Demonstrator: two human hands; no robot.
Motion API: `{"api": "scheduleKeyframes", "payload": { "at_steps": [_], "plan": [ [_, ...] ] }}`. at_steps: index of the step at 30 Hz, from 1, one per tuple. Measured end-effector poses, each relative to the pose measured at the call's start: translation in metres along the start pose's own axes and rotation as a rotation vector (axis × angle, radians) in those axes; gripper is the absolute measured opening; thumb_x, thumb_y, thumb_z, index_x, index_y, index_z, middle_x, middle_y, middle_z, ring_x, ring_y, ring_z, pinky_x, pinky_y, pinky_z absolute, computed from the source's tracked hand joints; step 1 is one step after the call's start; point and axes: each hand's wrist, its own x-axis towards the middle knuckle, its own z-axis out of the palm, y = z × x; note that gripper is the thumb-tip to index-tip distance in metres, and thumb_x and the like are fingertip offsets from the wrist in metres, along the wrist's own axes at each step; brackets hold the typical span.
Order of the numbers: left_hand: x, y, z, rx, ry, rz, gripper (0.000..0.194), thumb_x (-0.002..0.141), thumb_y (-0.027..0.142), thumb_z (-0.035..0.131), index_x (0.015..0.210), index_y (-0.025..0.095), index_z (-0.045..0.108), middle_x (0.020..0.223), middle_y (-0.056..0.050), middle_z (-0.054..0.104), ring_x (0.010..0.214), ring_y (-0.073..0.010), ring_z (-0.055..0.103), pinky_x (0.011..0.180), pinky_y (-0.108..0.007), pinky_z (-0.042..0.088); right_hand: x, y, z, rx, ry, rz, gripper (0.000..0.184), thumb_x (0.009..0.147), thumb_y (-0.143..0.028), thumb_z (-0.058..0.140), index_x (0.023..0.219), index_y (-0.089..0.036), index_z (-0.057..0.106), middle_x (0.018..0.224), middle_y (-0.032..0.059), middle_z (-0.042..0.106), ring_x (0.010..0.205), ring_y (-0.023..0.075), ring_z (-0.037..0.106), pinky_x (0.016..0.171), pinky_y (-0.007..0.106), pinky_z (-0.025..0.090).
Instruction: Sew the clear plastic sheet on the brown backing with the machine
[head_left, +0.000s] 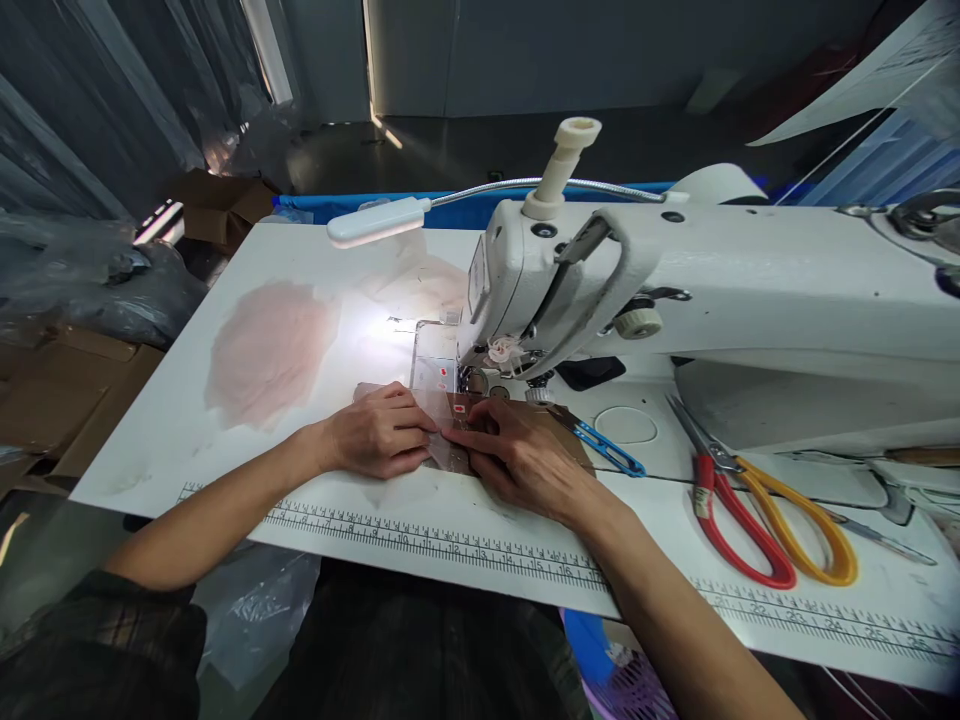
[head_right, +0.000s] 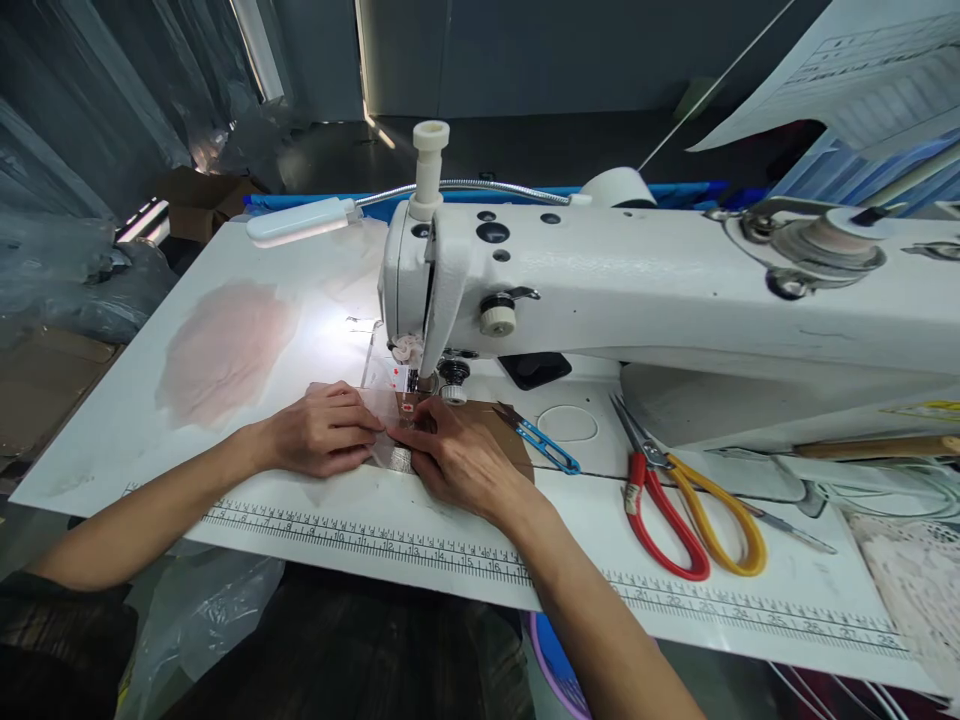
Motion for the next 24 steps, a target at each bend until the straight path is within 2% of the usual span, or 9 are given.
{"api": "scheduleKeyframes", "payload": {
  "at_steps": [2, 4, 7, 11, 17, 24],
  "plan": [
    [0.001, -0.002, -0.005, -0.068, 0.038, -0.03, 0.015, 0.088, 0.03, 0.06, 0.089, 0.016, 0.066, 0.096, -0.006, 0.074, 0.079, -0.0168, 0.067, 0.079, -0.038, 0.052, 0.001, -0.002, -0.002, -0.006, 0.01, 0.004, 0.037, 0.09, -0.019, 0.051, 0.12, -0.028, 0.07, 0.106, 0.01, 0.06, 0.087, 0.0179, 0.062, 0.077, 0.033, 0.054],
    [0.002, -0.006, -0.009, -0.079, 0.123, -0.1, 0.02, 0.088, 0.035, 0.059, 0.09, 0.015, 0.064, 0.093, -0.007, 0.073, 0.079, -0.0167, 0.067, 0.075, -0.037, 0.052, 0.002, -0.004, -0.004, -0.023, 0.012, 0.008, 0.036, 0.089, -0.019, 0.052, 0.118, -0.028, 0.071, 0.107, 0.0097, 0.061, 0.087, 0.0183, 0.062, 0.076, 0.033, 0.054],
    [0.006, -0.014, -0.01, -0.015, 0.196, -0.205, 0.019, 0.092, 0.027, 0.054, 0.083, 0.015, 0.064, 0.085, -0.006, 0.071, 0.073, -0.0144, 0.064, 0.066, -0.031, 0.053, 0.002, -0.006, -0.006, -0.035, 0.011, 0.021, 0.035, 0.088, -0.018, 0.053, 0.116, -0.028, 0.072, 0.106, 0.0089, 0.062, 0.088, 0.0191, 0.062, 0.075, 0.034, 0.053],
    [0.01, -0.02, 0.0, 0.048, 0.078, -0.203, 0.022, 0.096, 0.022, 0.048, 0.09, 0.013, 0.067, 0.094, -0.008, 0.071, 0.079, -0.0153, 0.065, 0.068, -0.03, 0.057, 0.002, -0.007, -0.005, -0.037, 0.035, 0.022, 0.035, 0.087, -0.017, 0.053, 0.114, -0.028, 0.072, 0.105, 0.0089, 0.062, 0.09, 0.0202, 0.062, 0.077, 0.035, 0.052],
    [0.01, -0.018, 0.011, 0.265, -0.049, -0.13, 0.024, 0.098, 0.023, 0.045, 0.102, 0.011, 0.066, 0.102, -0.011, 0.071, 0.084, -0.0189, 0.065, 0.07, -0.035, 0.056, 0.002, -0.008, -0.006, -0.062, 0.047, 0.017, 0.035, 0.086, -0.017, 0.053, 0.112, -0.027, 0.073, 0.104, 0.0089, 0.064, 0.088, 0.0192, 0.062, 0.077, 0.033, 0.052],
    [0.009, -0.016, 0.012, 0.325, -0.059, -0.081, 0.024, 0.098, 0.02, 0.045, 0.109, 0.007, 0.062, 0.113, -0.012, 0.069, 0.084, -0.0191, 0.064, 0.069, -0.034, 0.052, 0.002, -0.005, -0.003, -0.068, 0.059, 0.0, 0.035, 0.086, -0.017, 0.053, 0.113, -0.026, 0.072, 0.104, 0.0102, 0.063, 0.086, 0.0199, 0.062, 0.073, 0.033, 0.052]
  ]
}}
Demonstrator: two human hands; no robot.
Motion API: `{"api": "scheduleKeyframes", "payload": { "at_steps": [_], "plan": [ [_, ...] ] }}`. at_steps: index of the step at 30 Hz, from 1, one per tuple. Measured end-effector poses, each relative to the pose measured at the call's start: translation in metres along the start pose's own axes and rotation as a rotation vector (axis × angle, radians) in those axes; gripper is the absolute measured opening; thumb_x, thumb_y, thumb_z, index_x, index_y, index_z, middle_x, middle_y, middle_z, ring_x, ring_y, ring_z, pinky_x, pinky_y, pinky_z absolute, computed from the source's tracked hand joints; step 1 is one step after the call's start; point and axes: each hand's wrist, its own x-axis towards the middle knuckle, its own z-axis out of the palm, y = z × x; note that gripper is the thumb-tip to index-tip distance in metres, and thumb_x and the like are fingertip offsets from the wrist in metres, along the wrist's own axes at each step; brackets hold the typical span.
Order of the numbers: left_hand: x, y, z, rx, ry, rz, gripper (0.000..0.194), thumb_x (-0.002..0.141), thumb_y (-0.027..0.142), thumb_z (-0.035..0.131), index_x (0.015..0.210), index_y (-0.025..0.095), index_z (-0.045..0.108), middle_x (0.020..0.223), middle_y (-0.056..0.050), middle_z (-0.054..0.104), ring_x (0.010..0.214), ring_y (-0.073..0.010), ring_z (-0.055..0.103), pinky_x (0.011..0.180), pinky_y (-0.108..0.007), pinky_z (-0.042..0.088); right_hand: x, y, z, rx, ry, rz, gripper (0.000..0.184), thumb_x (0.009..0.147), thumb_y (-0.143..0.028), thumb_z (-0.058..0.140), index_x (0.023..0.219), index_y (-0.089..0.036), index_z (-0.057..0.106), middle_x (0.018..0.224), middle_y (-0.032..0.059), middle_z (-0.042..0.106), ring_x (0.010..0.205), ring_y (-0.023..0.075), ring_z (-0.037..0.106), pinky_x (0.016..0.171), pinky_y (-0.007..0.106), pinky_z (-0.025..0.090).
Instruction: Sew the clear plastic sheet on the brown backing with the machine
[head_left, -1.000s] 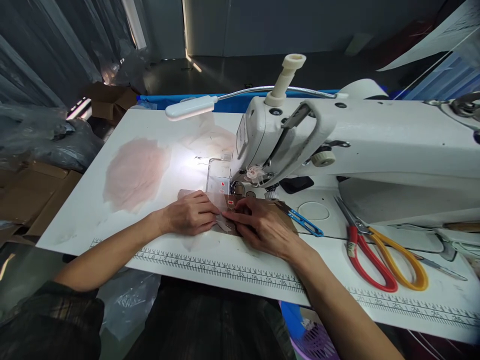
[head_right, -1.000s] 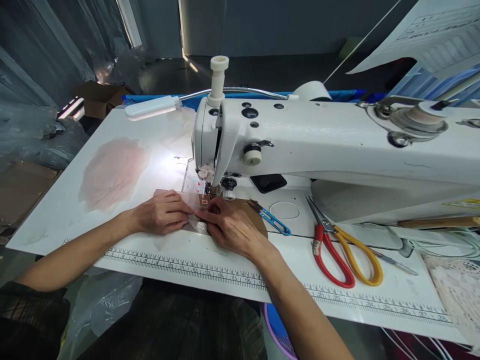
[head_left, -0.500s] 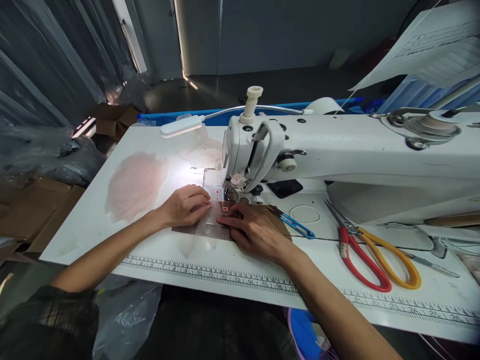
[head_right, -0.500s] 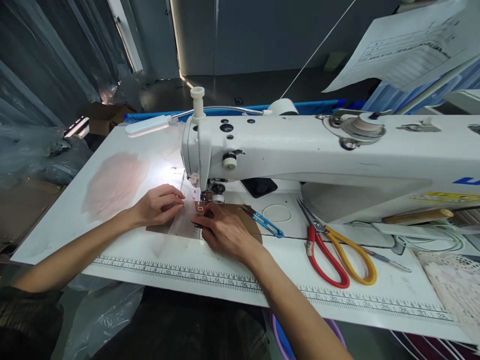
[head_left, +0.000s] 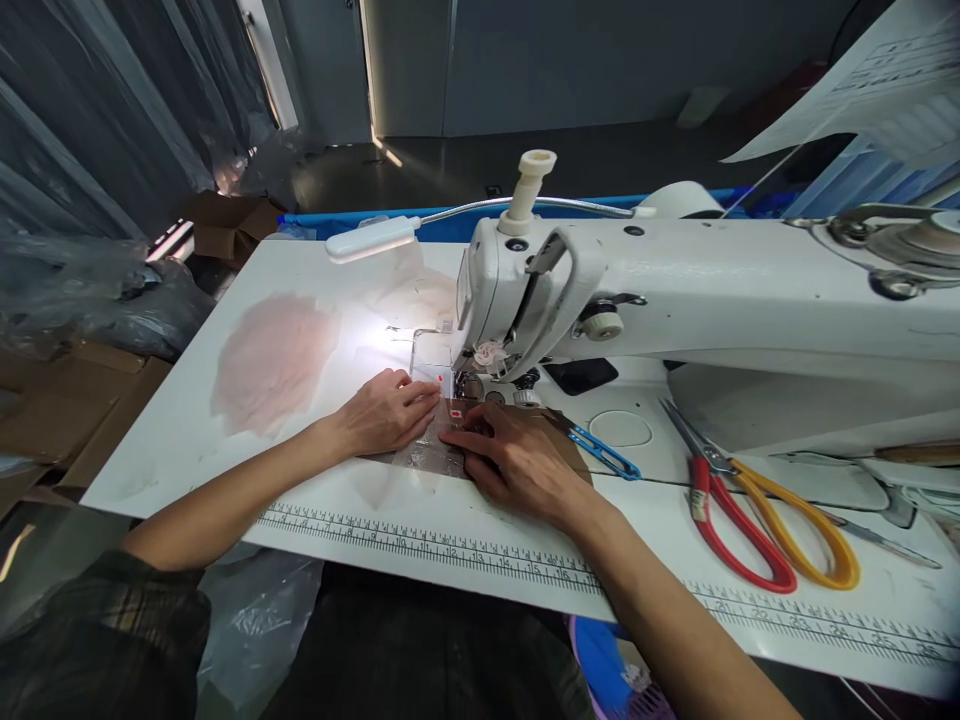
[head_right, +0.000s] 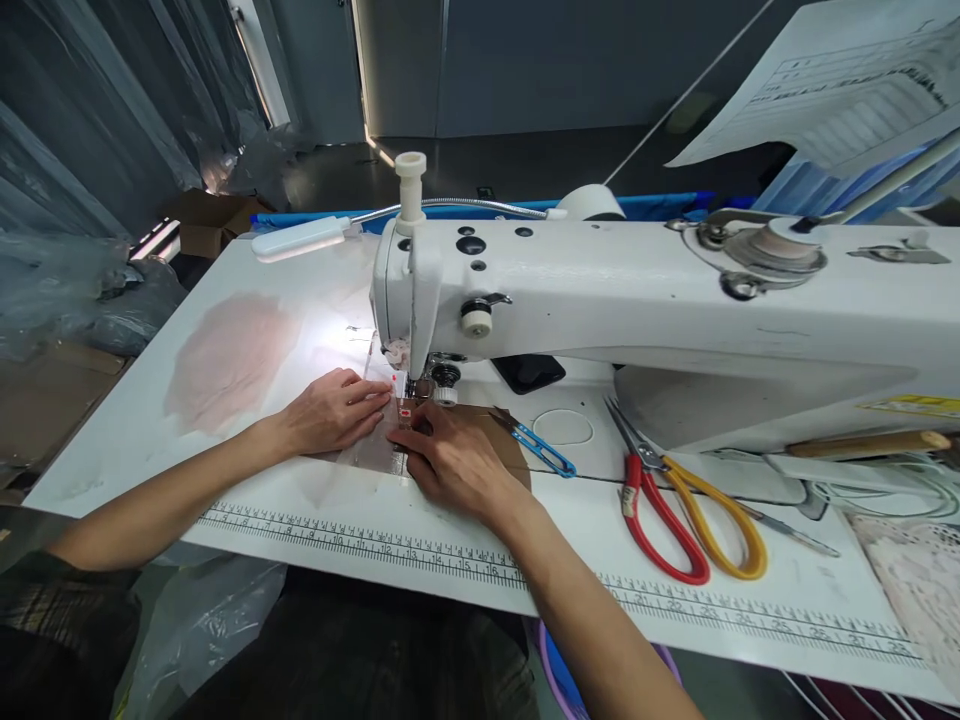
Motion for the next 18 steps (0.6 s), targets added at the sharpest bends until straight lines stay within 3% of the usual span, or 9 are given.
{"api": "scheduleKeyframes", "payload": {
  "at_steps": [4, 12, 18],
  "plan": [
    [-0.0019, 0.0, 0.003, -0.018, 0.004, -0.028, 0.024, 0.099, 0.021, 0.045, 0.112, 0.009, 0.062, 0.114, -0.011, 0.069, 0.087, -0.0192, 0.063, 0.072, -0.035, 0.049, -0.0004, 0.001, 0.0019, -0.008, 0.006, -0.01, 0.034, 0.088, -0.02, 0.051, 0.114, -0.025, 0.071, 0.103, 0.0108, 0.063, 0.087, 0.0203, 0.062, 0.073, 0.034, 0.052],
    [-0.0024, 0.0053, -0.0014, 0.096, -0.163, -0.109, 0.043, 0.102, 0.043, 0.036, 0.119, 0.014, 0.062, 0.128, -0.012, 0.062, 0.083, -0.0219, 0.054, 0.069, -0.037, 0.041, -0.0006, -0.0007, 0.0041, -0.008, 0.056, -0.034, 0.031, 0.09, -0.018, 0.051, 0.113, -0.021, 0.071, 0.101, 0.0114, 0.063, 0.088, 0.0201, 0.062, 0.074, 0.034, 0.053],
    [-0.0014, 0.0058, -0.0058, 0.125, -0.206, -0.089, 0.048, 0.102, 0.046, 0.032, 0.122, 0.013, 0.06, 0.131, -0.01, 0.06, 0.085, -0.0229, 0.053, 0.071, -0.038, 0.039, -0.0013, 0.0006, 0.007, -0.011, 0.047, -0.026, 0.032, 0.089, -0.017, 0.051, 0.114, -0.021, 0.07, 0.102, 0.011, 0.062, 0.086, 0.0198, 0.061, 0.072, 0.034, 0.053]
  ]
}}
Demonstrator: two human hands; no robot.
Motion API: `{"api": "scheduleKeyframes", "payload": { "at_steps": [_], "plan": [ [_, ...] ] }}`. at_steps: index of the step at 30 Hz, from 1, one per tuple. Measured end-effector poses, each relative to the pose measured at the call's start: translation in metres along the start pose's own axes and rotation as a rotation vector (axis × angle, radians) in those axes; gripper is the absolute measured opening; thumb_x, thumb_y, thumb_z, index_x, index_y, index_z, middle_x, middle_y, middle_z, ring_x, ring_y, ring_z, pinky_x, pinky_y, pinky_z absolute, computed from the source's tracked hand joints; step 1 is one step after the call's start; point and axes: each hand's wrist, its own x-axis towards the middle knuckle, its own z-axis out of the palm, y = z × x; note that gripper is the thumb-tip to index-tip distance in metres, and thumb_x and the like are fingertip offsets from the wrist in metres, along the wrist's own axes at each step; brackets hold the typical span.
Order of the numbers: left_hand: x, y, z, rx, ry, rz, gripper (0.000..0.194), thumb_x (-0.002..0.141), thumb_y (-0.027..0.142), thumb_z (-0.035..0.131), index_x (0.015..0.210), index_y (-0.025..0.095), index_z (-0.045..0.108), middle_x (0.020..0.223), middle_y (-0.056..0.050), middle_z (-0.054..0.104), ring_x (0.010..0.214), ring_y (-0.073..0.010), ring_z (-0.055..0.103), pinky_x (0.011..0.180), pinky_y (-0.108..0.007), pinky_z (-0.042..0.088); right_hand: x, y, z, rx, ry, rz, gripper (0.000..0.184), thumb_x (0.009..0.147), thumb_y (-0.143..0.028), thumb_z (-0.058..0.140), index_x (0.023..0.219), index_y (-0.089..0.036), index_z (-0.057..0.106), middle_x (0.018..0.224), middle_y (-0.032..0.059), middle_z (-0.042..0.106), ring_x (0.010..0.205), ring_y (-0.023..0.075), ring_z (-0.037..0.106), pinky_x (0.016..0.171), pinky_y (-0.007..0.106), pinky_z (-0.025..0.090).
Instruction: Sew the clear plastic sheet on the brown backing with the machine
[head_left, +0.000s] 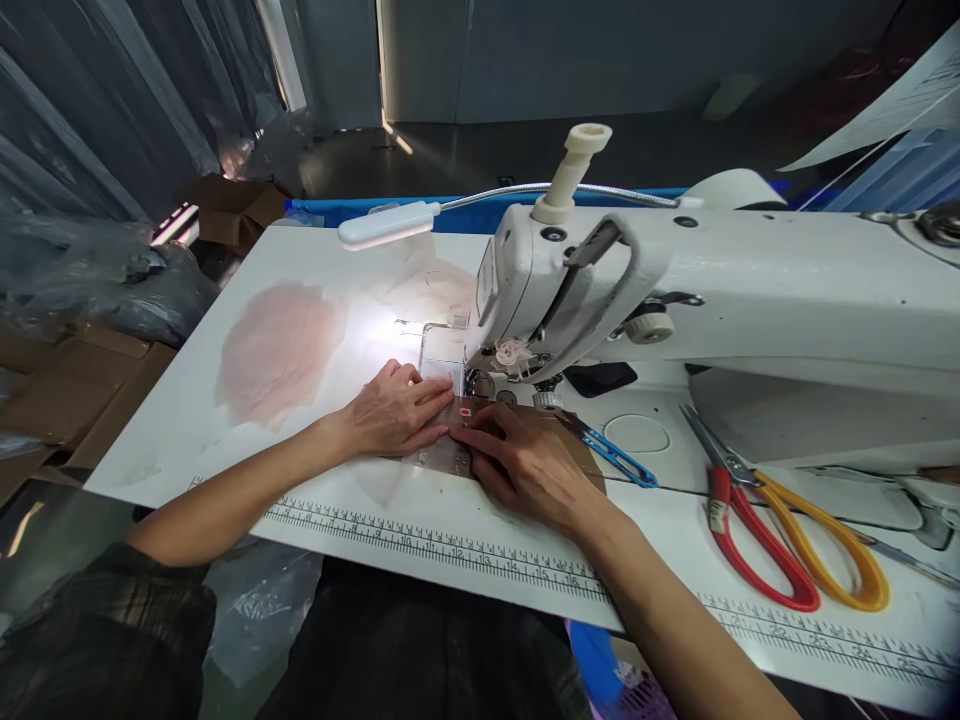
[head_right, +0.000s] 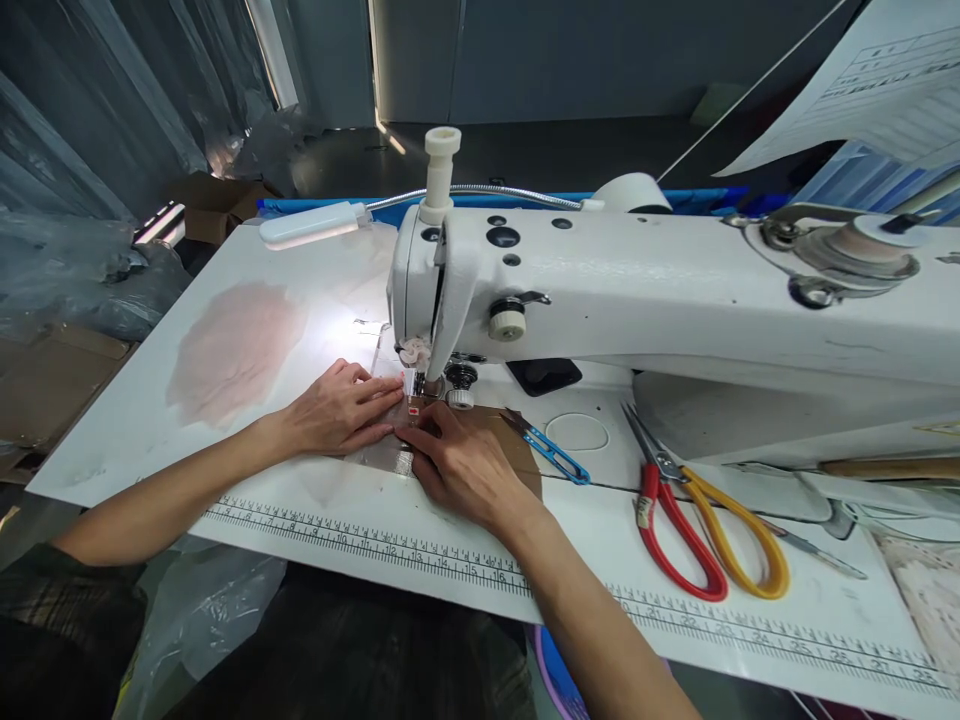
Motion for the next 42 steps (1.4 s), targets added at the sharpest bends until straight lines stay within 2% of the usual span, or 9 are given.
{"api": "scheduleKeyframes", "payload": {
  "at_steps": [8, 13, 21, 30, 42],
  "plan": [
    [0.006, 0.002, -0.005, 0.063, -0.066, 0.023, 0.044, 0.103, 0.041, 0.034, 0.124, 0.013, 0.06, 0.131, -0.013, 0.059, 0.087, -0.0231, 0.054, 0.073, -0.039, 0.035, -0.003, 0.001, 0.005, -0.004, -0.018, 0.012, 0.033, 0.089, -0.016, 0.05, 0.116, -0.02, 0.068, 0.104, 0.0117, 0.061, 0.088, 0.0203, 0.061, 0.073, 0.034, 0.054],
    [0.017, -0.002, -0.003, -0.004, -0.12, 0.007, 0.04, 0.102, 0.037, 0.036, 0.125, 0.015, 0.06, 0.132, -0.011, 0.059, 0.093, -0.024, 0.055, 0.078, -0.041, 0.035, -0.001, 0.004, 0.004, -0.086, 0.016, 0.018, 0.032, 0.091, -0.016, 0.047, 0.116, -0.018, 0.067, 0.103, 0.0125, 0.061, 0.081, 0.018, 0.06, 0.069, 0.032, 0.054],
    [0.015, -0.009, 0.0, -0.102, -0.107, -0.011, 0.047, 0.103, 0.043, 0.032, 0.131, 0.016, 0.057, 0.136, -0.012, 0.057, 0.1, -0.0269, 0.055, 0.079, -0.043, 0.036, -0.002, 0.006, 0.006, -0.109, 0.007, 0.041, 0.034, 0.092, -0.018, 0.045, 0.119, -0.019, 0.066, 0.103, 0.0132, 0.062, 0.081, 0.0183, 0.061, 0.065, 0.031, 0.055],
    [0.017, -0.005, 0.0, -0.095, -0.091, -0.036, 0.041, 0.102, 0.038, 0.037, 0.13, 0.015, 0.058, 0.139, -0.013, 0.054, 0.102, -0.0277, 0.055, 0.078, -0.042, 0.036, -0.003, 0.009, 0.007, -0.14, -0.038, 0.069, 0.037, 0.09, -0.016, 0.047, 0.122, -0.021, 0.065, 0.104, 0.0125, 0.063, 0.078, 0.0178, 0.061, 0.061, 0.031, 0.054],
    [0.014, -0.009, 0.005, -0.18, -0.079, -0.049, 0.042, 0.103, 0.038, 0.035, 0.132, 0.017, 0.057, 0.139, -0.01, 0.056, 0.107, -0.0275, 0.053, 0.084, -0.045, 0.034, -0.003, 0.01, 0.01, -0.089, -0.009, 0.082, 0.037, 0.089, -0.014, 0.047, 0.121, -0.023, 0.066, 0.102, 0.0115, 0.064, 0.079, 0.0178, 0.062, 0.065, 0.031, 0.055]
  ]
}}
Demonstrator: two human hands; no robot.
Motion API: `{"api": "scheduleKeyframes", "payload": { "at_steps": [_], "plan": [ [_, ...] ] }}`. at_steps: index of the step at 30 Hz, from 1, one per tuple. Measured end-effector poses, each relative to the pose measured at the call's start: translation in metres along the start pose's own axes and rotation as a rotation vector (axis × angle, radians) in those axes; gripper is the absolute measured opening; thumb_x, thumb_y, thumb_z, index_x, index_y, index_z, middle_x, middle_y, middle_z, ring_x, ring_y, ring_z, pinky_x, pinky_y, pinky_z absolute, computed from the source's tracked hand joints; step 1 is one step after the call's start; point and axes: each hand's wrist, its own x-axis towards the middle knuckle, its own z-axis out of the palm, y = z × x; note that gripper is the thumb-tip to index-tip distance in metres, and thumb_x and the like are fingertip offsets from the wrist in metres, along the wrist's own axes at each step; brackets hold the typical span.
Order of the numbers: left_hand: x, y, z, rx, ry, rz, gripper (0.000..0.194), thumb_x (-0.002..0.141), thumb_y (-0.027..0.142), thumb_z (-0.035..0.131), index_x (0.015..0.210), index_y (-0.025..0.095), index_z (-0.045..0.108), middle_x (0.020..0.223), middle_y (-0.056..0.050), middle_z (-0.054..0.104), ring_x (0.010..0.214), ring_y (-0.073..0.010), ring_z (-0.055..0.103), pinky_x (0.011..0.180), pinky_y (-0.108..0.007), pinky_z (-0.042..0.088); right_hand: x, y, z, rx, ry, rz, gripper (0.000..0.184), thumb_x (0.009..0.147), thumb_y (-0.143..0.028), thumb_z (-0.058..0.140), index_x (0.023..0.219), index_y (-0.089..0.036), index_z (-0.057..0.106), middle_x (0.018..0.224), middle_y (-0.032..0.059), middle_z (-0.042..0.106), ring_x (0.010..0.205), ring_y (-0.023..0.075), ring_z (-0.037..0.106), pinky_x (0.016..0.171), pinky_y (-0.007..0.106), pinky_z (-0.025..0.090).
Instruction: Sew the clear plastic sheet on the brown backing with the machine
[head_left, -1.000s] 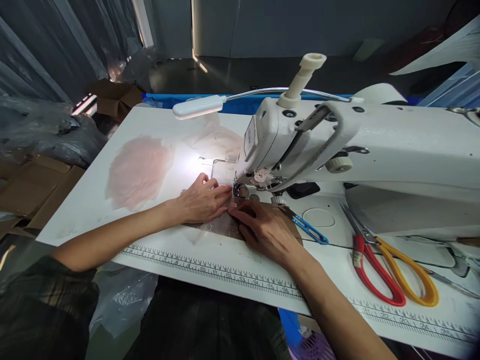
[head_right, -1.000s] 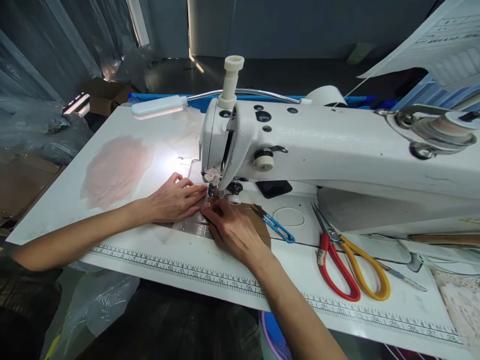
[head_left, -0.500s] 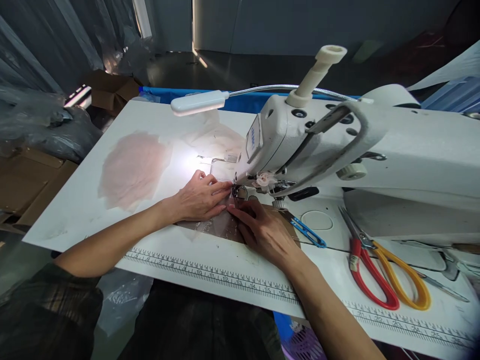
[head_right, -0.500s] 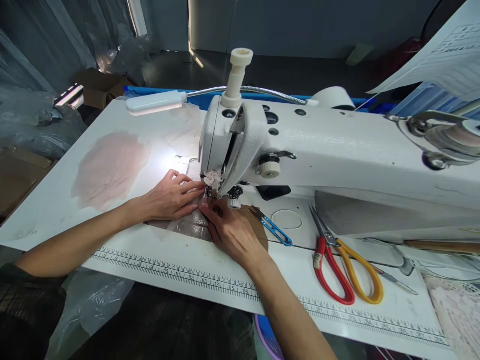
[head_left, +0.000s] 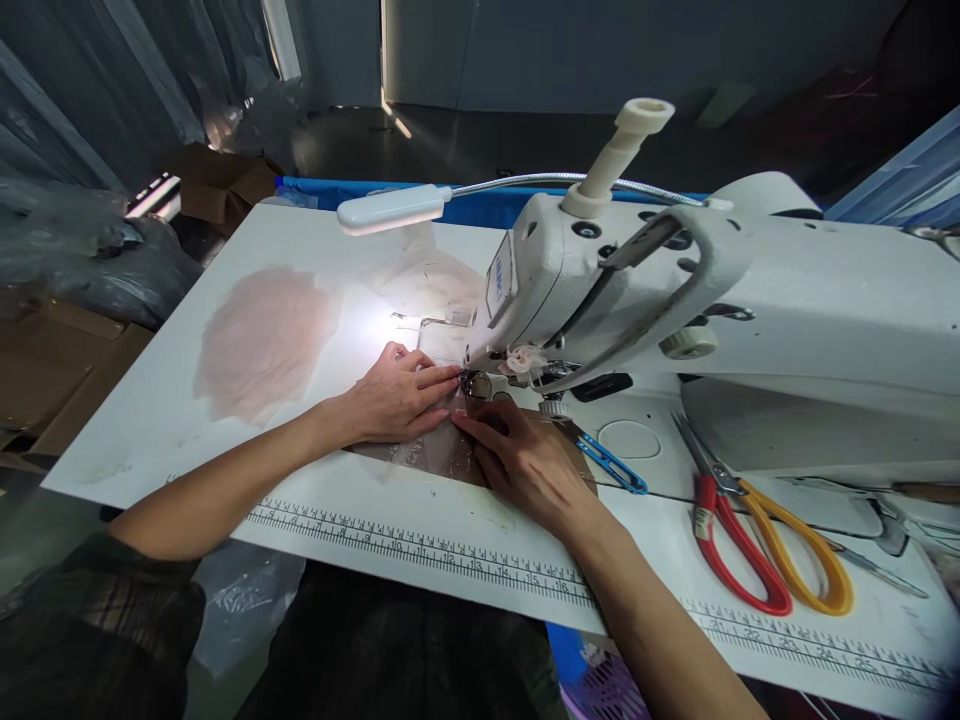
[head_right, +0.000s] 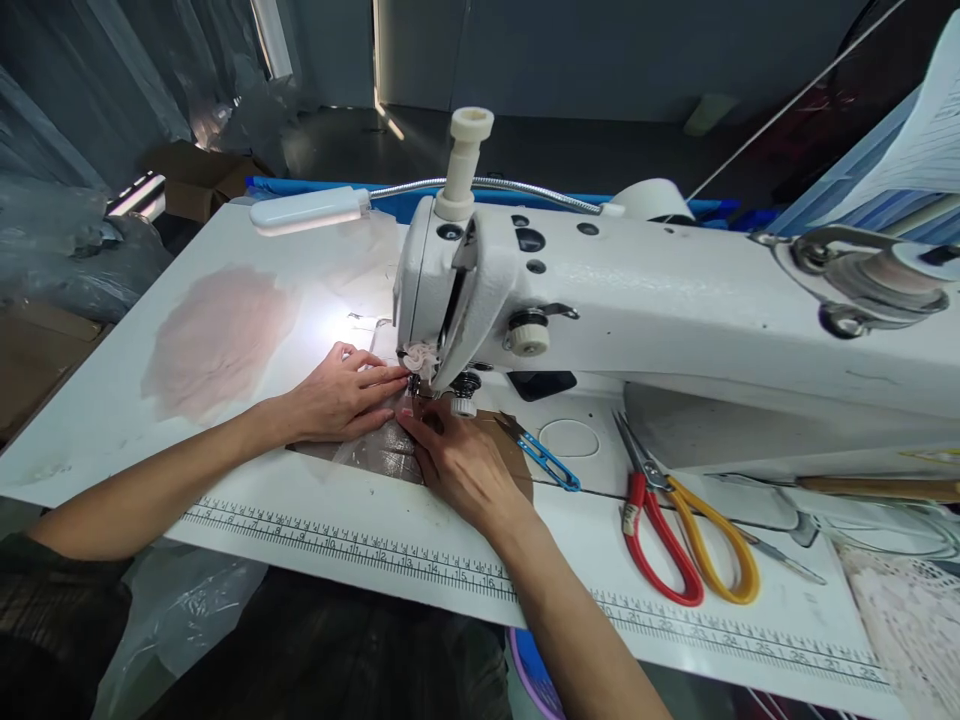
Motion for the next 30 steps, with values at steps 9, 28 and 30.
{"api": "scheduleKeyframes", "payload": {
  "at_steps": [9, 28, 30],
  "plan": [
    [0.0013, 0.009, 0.0, 0.036, 0.021, -0.047, 0.042, 0.102, 0.038, 0.035, 0.131, 0.016, 0.058, 0.139, -0.01, 0.056, 0.106, -0.0271, 0.054, 0.085, -0.045, 0.035, 0.0021, -0.0023, -0.0024, -0.004, 0.034, -0.009, 0.033, 0.093, -0.016, 0.045, 0.114, -0.021, 0.069, 0.099, 0.0118, 0.063, 0.076, 0.0167, 0.063, 0.064, 0.031, 0.056],
    [-0.0014, 0.0021, 0.005, -0.121, 0.0, -0.087, 0.045, 0.1, 0.044, 0.038, 0.134, 0.019, 0.055, 0.143, -0.009, 0.053, 0.114, -0.0275, 0.05, 0.091, -0.046, 0.033, 0.0014, -0.0023, -0.0015, 0.064, 0.036, 0.039, 0.031, 0.093, -0.017, 0.05, 0.114, -0.02, 0.072, 0.104, 0.0106, 0.061, 0.085, 0.0172, 0.065, 0.076, 0.03, 0.058],
    [-0.0019, 0.0029, 0.0056, -0.118, -0.001, -0.092, 0.045, 0.101, 0.044, 0.037, 0.135, 0.02, 0.055, 0.143, -0.009, 0.052, 0.114, -0.0278, 0.05, 0.093, -0.047, 0.033, 0.0012, -0.0014, -0.0002, 0.075, 0.038, 0.038, 0.031, 0.093, -0.017, 0.049, 0.114, -0.02, 0.072, 0.105, 0.0108, 0.061, 0.086, 0.0171, 0.065, 0.076, 0.03, 0.058]
  ]
}}
